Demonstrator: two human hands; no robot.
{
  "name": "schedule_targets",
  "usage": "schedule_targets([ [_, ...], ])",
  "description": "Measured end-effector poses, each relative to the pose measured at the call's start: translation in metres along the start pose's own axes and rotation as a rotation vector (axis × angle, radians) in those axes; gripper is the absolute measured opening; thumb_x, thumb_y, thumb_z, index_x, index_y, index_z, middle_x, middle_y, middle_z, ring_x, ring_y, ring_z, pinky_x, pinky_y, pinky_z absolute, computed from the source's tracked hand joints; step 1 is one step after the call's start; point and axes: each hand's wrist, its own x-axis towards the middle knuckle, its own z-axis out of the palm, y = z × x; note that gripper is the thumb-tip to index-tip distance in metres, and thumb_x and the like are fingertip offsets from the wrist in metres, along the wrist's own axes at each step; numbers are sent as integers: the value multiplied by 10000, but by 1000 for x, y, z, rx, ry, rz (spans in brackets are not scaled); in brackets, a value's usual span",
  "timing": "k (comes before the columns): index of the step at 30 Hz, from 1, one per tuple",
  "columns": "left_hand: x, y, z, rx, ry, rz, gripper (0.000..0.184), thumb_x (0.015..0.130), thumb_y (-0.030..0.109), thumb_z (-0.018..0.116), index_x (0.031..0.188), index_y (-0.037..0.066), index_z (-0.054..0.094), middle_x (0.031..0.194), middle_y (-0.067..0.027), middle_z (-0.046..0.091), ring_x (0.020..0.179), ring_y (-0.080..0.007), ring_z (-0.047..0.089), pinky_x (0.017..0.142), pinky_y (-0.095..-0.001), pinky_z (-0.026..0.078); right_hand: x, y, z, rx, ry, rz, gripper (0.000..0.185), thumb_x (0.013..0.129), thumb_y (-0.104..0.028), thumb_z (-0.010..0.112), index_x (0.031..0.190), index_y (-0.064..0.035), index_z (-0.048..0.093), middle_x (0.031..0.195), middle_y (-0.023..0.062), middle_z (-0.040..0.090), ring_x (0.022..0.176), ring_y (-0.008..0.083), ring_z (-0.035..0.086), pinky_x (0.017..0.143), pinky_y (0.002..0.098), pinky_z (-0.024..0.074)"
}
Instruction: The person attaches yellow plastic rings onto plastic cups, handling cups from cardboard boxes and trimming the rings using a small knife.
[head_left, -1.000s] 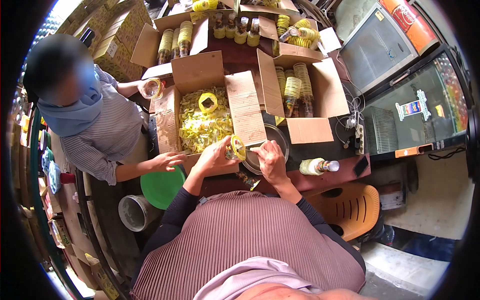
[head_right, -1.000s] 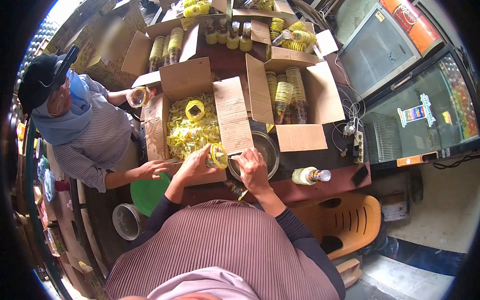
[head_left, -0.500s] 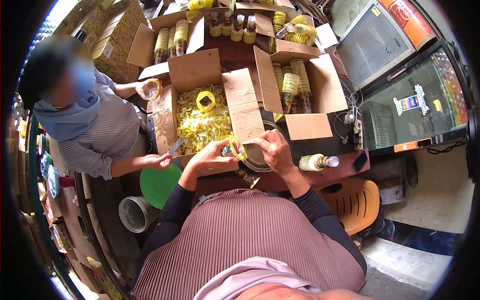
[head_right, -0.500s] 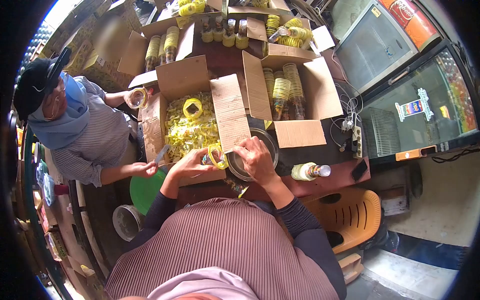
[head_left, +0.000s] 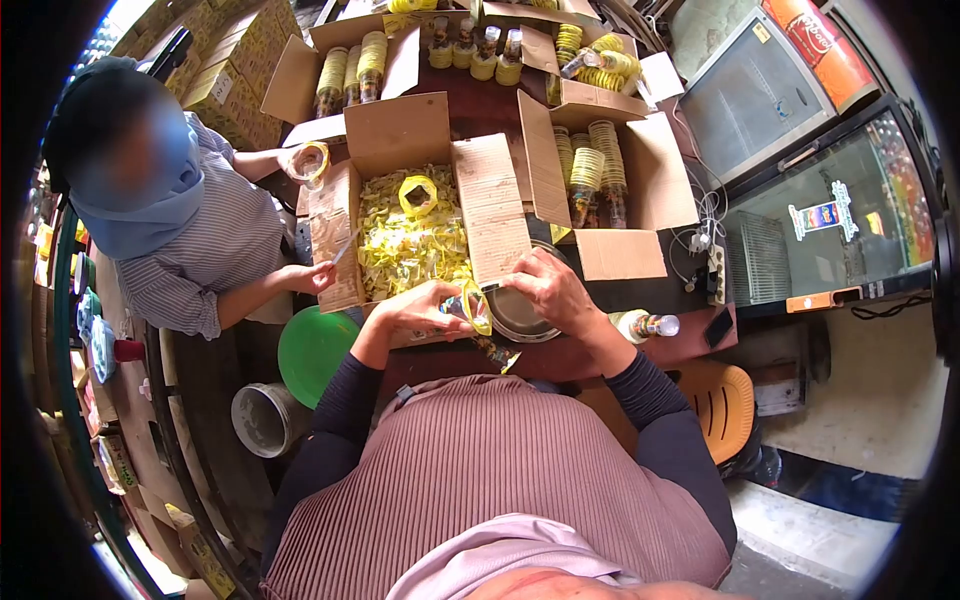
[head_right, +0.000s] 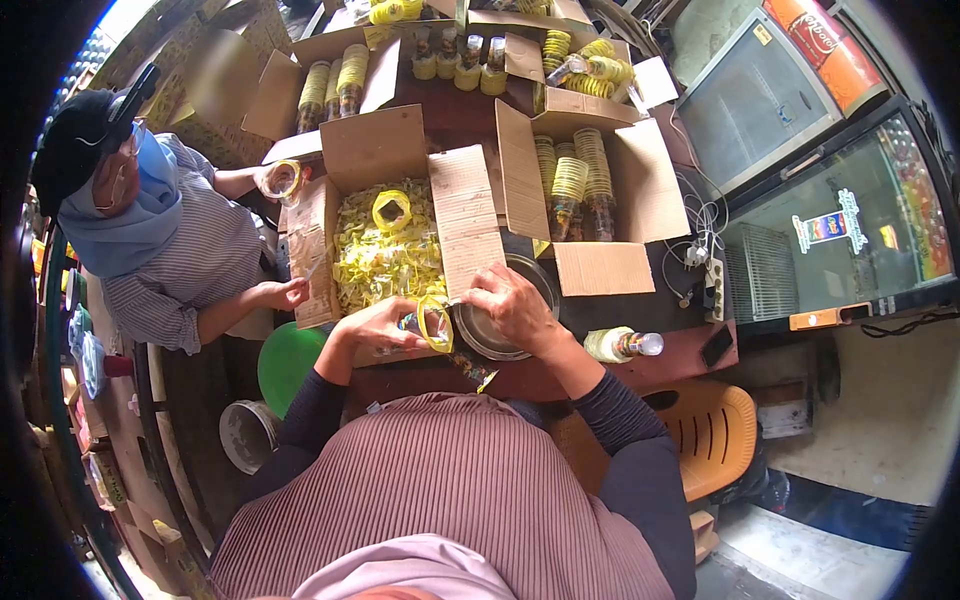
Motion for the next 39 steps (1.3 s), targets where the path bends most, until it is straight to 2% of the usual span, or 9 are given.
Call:
schedule_targets([
  [7,-3,9,-2,-6,-26,-128,560,729,432,735,1097,22,635,906,-43,670,838,-110,583,786,-284,473,0,3,3,158,-74,69,85,783,-75,658,860,-41,646,823,84,584,818,265,575,721,366,484],
  [14,1,-7,-3,-2,2,-52,541,719,416,757,1052,5,643,898,-50,668,852,-81,569,768,-267,465,-4,1,4,208,-95,159,96,785,-61,642,881,-57,648,855,85,590,858,281,587,730,384,494],
  [20,3,1,3,79,-31,-86,465,732,380,770,992,13,650,779,-56,668,720,-96,616,652,-262,484,-11,11,11,267,-205,195,111,784,-83,652,894,-66,658,850,90,586,862,294,601,731,392,493],
  [22,4,-2,6,-34,-20,-37,458,735,376,771,993,17,652,721,-43,660,637,-103,618,604,-258,483,-13,15,12,290,-204,171,115,784,-85,653,897,-67,660,850,94,584,846,301,603,726,393,492],
  [26,2,3,5,-32,-20,-137,460,738,379,768,1001,20,653,714,-39,657,637,-106,618,621,-262,489,-15,23,19,408,-280,233,118,773,-72,658,885,-36,661,836,116,592,807,317,609,708,392,488],
  [30,6,-6,6,104,1,-13,444,723,363,776,993,31,659,707,-47,651,645,-108,614,621,-276,483,-14,27,18,511,-307,268,112,763,-46,655,865,-3,667,808,132,600,785,320,618,691,382,486],
  [32,6,-4,8,227,114,138,456,703,355,781,992,25,656,721,-66,653,688,-121,620,642,-289,481,-17,29,21,518,-308,279,115,761,-37,652,867,3,670,803,138,606,777,318,623,688,377,488],
  [36,6,-2,17,234,157,108,480,671,347,787,991,18,646,740,-98,649,707,-185,624,660,-322,476,-16,30,19,570,-325,350,134,753,-22,654,879,19,674,801,151,630,764,307,642,685,359,499],
  [39,7,-6,22,363,310,158,501,645,331,791,994,9,633,759,-127,639,685,-255,612,652,-356,469,-19,33,26,592,-331,396,147,755,-25,662,894,22,677,800,151,641,762,285,652,689,342,504],
])
